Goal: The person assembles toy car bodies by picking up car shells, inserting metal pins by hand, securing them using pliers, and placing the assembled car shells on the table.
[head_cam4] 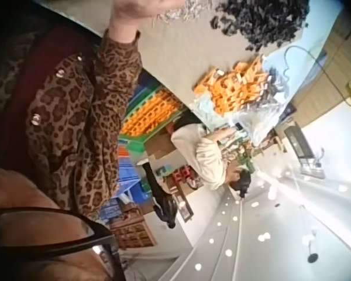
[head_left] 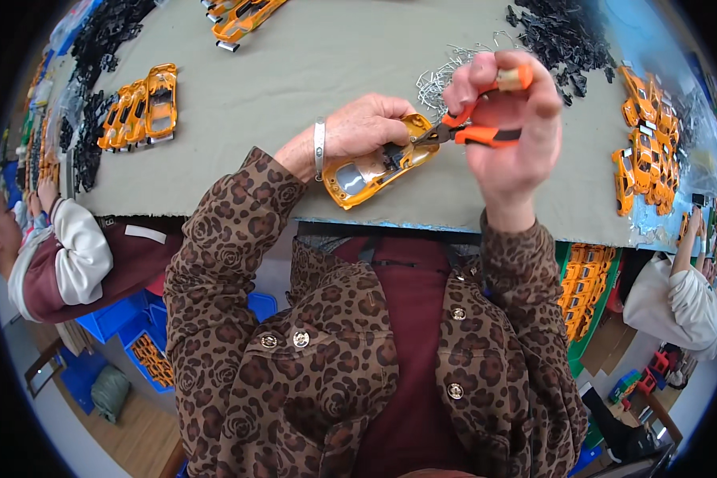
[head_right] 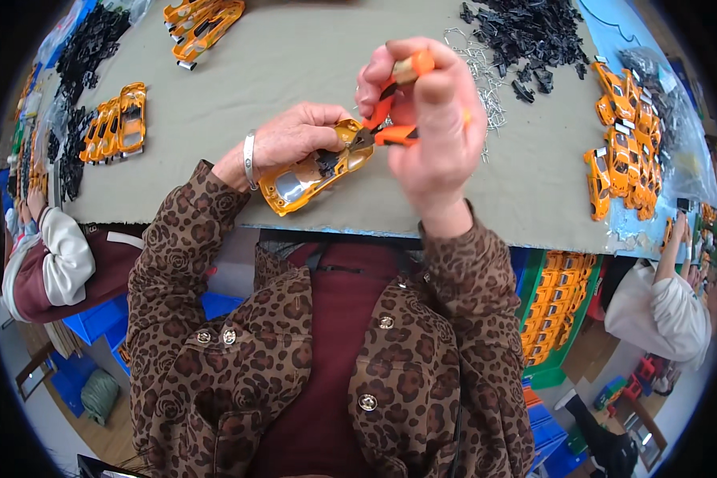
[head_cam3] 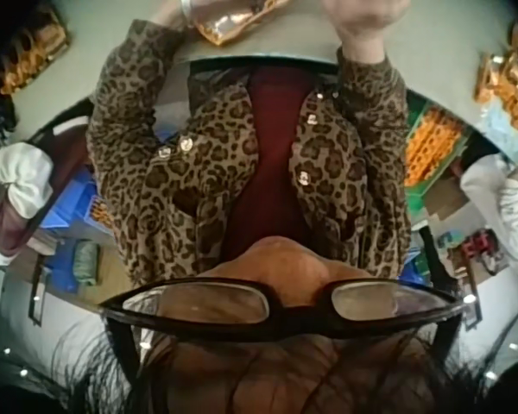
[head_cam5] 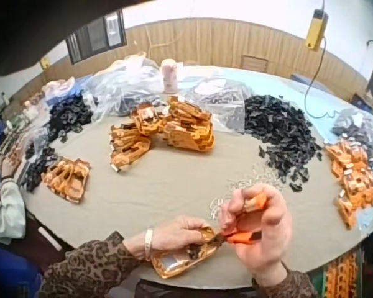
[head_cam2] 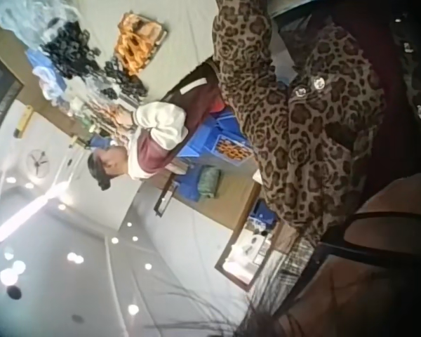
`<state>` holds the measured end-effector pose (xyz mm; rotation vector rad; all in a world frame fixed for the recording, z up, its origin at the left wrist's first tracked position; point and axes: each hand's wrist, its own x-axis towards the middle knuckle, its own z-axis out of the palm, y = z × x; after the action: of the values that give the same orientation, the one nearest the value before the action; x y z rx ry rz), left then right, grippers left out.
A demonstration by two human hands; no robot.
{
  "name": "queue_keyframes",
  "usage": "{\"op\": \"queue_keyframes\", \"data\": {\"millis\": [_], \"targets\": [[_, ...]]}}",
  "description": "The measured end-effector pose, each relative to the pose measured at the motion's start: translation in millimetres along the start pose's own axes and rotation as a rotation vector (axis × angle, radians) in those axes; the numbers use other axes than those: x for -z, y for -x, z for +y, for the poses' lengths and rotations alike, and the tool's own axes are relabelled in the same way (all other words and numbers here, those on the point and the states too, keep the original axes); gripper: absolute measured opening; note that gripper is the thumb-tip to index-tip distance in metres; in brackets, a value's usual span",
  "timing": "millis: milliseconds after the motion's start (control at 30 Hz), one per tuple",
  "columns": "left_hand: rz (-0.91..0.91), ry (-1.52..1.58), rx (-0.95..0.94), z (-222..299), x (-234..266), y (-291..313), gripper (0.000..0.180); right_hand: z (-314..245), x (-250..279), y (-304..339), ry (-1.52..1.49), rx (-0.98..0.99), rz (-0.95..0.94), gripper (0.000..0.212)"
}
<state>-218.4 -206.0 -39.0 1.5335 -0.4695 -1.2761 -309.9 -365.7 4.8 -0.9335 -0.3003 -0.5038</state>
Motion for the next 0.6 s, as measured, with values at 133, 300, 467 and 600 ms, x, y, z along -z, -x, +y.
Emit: {"op": "queue_keyframes", "data": {"millis": [133, 300, 467, 600], "targets": [[0.054, -0.004, -0.121, -6.5, -5.2, -2.2, 0.02, 5.2, -20.3, 26.7, 0.199, 0.17, 0.013, 0.052], [0.036, -0.006, -0.07, -5.8, -6.6, -3.1, 0.021, 3.0, -18.2, 32.8, 0.205, 0.168, -0.004, 0.053], [0.068, -0.055, -0.091, -8.1, -1.4, -7.1, 0.021, -2.7, 1.7, 17.9, 0.194, 0.03, -0.205, 0.055], [0.118, -0.073, -0.077, 6.2, -4.9, 2.6, 0.022, -11.2, -4.9, 14.8, 0.223, 0.016, -0.272, 0.061]]}}
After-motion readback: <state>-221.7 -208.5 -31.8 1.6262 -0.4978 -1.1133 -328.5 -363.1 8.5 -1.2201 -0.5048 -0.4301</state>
